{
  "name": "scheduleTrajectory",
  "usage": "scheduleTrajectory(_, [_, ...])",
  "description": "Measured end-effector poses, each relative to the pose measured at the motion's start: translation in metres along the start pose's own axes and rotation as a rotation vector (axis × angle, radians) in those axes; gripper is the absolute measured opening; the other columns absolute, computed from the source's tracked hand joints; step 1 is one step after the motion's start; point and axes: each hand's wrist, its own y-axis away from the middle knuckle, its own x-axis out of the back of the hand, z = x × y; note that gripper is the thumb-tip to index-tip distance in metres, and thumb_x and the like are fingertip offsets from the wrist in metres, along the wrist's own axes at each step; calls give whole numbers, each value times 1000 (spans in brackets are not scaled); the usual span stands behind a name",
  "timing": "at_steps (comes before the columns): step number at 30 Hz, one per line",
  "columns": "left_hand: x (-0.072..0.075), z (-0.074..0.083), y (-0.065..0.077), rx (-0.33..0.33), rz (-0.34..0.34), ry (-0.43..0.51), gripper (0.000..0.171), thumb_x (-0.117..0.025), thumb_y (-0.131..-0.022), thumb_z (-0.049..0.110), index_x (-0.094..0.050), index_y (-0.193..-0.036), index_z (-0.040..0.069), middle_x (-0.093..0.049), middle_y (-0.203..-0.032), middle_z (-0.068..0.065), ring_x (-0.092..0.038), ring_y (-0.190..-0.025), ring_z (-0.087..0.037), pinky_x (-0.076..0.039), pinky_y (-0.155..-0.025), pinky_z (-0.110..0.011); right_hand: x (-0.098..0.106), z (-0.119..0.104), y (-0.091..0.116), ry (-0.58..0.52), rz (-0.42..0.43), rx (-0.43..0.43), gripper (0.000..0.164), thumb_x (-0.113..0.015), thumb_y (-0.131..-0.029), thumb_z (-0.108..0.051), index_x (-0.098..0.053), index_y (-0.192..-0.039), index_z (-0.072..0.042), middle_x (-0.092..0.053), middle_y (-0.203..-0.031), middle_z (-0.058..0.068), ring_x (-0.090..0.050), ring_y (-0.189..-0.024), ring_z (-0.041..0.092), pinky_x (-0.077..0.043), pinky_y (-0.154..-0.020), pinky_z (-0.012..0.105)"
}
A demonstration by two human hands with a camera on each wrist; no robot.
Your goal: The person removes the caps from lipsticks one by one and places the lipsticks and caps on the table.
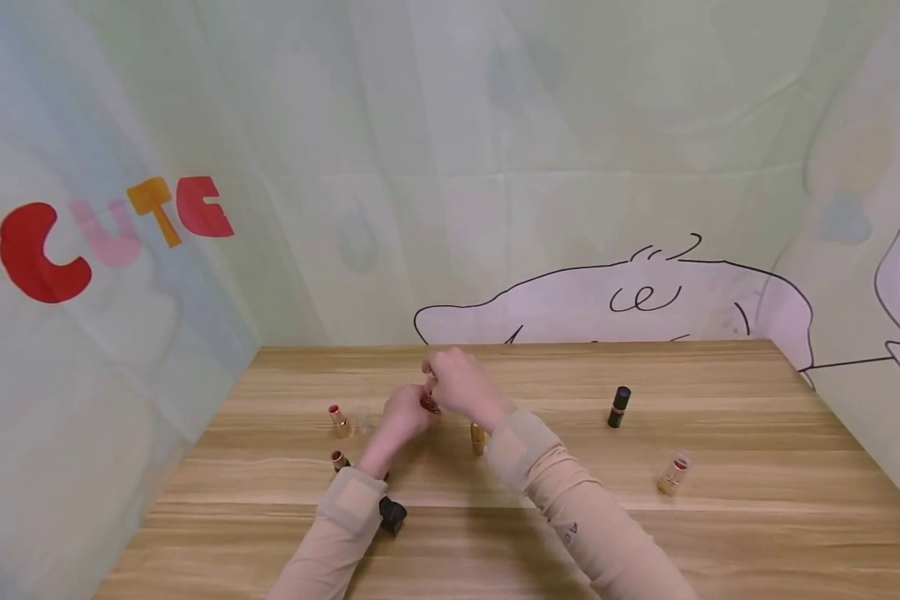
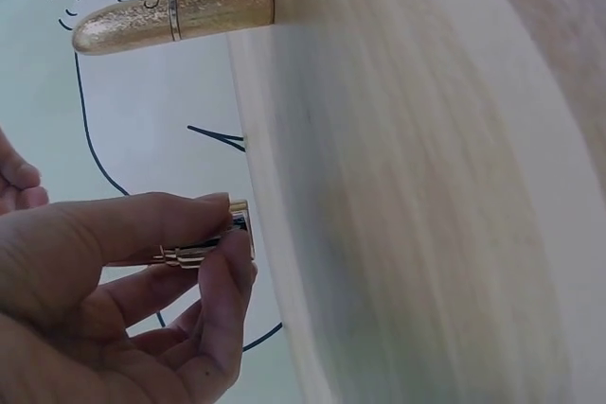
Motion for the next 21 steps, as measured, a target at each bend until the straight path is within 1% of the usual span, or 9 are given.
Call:
scheduleTrajectory(3, [0,-1,0,-2,5,-15,11,-65,-70,-1,-58,-67,7,-52,-65,-1,-44,-61,-16,-34,-55,-25,1,0,0,-4,13,9,21,-63,-84,2,-67,-105,1,-72,-95,13,-69,-87,23,-55,-81,38])
scheduleTrajectory(5, [1,-2,0,-16,13,-29,10,-65,-69,-1,-59,-66,6,-52,-64,-1,-45,-60,-16,-35,-55,-25,2,1,1,-9,24,12,20,-64,-84,2,-68,-103,1,-72,-94,13,-69,-86,23,-55,-81,38])
scheduleTrajectory(9, [1,-2,2,-26,18,-32,11,-66,-69,0,-58,-64,6,-51,-63,-1,-44,-59,-17,-34,-53,-25,4,1,1,-8,25,-7,19,-65,-84,0,-68,-103,-1,-72,-97,13,-68,-88,23,-56,-81,35])
scheduleTrajectory(12, [2,-2,3,-13,15,-28,9,-67,-70,0,-60,-66,5,-54,-64,-2,-44,-60,-16,-35,-54,-25,8,3,1,-3,24,-26,18,-66,-86,-3,-68,-104,-3,-72,-98,11,-68,-89,23,-56,-80,34])
scheduleTrajectory(16, [3,-2,3,0,11,-29,2,-67,-71,2,-65,-71,1,-61,-68,-4,-47,-61,-16,-36,-54,-24,13,8,1,14,49,-17,18,-67,-85,-4,-69,-102,-4,-72,-98,12,-68,-89,24,-55,-79,36])
scheduleTrajectory(21, [4,-3,1,17,6,-25,4,-68,-71,1,-67,-75,2,-62,-70,-6,-49,-62,-17,-37,-54,-24,15,17,4,19,51,-30,19,-68,-84,-4,-68,-103,-3,-72,-98,13,-67,-90,25,-55,-81,37])
